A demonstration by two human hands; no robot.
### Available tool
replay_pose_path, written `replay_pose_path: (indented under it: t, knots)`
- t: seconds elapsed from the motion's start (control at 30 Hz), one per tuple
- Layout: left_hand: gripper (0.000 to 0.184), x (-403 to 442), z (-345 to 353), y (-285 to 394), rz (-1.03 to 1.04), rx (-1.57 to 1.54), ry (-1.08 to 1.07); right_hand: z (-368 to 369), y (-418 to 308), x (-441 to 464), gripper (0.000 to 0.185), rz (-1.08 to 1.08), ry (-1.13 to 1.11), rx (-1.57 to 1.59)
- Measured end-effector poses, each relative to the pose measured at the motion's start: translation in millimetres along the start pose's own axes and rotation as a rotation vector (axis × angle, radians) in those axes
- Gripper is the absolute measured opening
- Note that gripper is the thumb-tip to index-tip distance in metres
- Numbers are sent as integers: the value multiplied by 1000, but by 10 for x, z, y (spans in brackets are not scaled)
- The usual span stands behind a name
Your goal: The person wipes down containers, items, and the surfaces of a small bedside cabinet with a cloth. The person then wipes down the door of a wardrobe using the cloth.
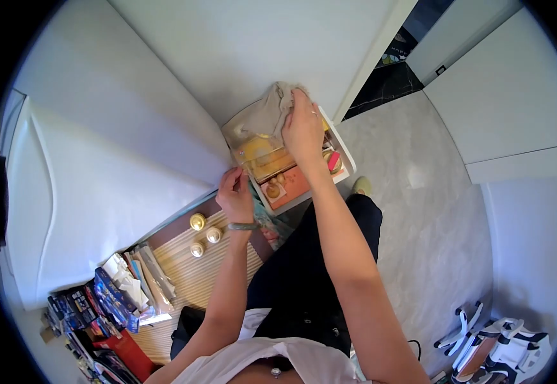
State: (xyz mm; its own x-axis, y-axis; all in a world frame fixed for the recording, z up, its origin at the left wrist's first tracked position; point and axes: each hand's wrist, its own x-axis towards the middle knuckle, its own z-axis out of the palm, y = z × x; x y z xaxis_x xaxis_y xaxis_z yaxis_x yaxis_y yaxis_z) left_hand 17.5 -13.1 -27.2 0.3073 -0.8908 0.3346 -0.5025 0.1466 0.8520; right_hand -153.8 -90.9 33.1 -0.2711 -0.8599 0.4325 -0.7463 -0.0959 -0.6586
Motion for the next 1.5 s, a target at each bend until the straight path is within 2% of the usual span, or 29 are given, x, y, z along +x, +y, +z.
replay_pose_path:
  t: [0.1, 0.17, 0.2, 0.27, 0.37, 0.5, 0.57, 0.6, 0.7, 0.83, 0.9, 1.1, 1.27, 1.33, 1.37, 1.4, 1.47, 1.5]
  knots:
    - [12, -4, 8, 13, 0, -8, 0, 100, -42, -40, 43, -27, 8, -99]
    - [11, -14, 18, -6, 22, -6, 5, 143, -118, -205, 44, -245, -22, -74]
    - [11, -34, 20, -34, 18, 9, 10, 116, -207, -286, 44, -241, -23, -78]
    - [11, -47, 10, -59, 15, 24, 13, 40, -362, -454, 45, -330, -163, 28]
    - [11, -24, 0, -59, 81, 38, -10, -99, -362, -594, 46, -347, -292, 127]
    - [12, -15, 16, -54, 37, 22, -13, -149, -135, -446, 42, -326, -308, 96]
    - [12, -17, 19, -40, 29, 15, -17, -111, -15, -305, 40, -214, -128, 34]
    - [13, -23, 20, -43, 38, 16, -14, -104, 33, -239, 40, -214, -126, 36]
    - [13, -26, 13, -36, 41, 17, -11, -74, 102, -180, 38, 160, 9, 287]
    - [13, -41, 22, -18, 11, 3, -8, 90, 168, -324, 38, 234, 131, 349]
    - [13, -41, 27, -27, 15, 11, -7, 176, 93, -406, 42, 310, 308, 355]
    - [13, -46, 52, -73, 33, 14, 13, 302, -312, -616, 50, 467, 482, 525]
    - [23, -65, 3, -98, -9, -11, -39, 487, -631, -943, 54, 625, 476, 601]
    - [30, -68, -39, -49, -9, -66, -63, 620, -678, -1144, 54, 834, 328, 798]
    - [33, -80, -15, -211, 96, -54, -30, 698, -665, -1205, 54, 831, 321, 803]
    - [33, -95, -4, -320, 95, -49, -25, 754, -665, -1268, 51, 885, 282, 855]
    - [30, -105, 6, -468, -181, -399, -139, 723, -751, -1295, 48, 937, 245, 910]
    - [30, -127, -30, -463, -178, -399, -139, 557, -919, -1210, 43, 1092, 210, 1145]
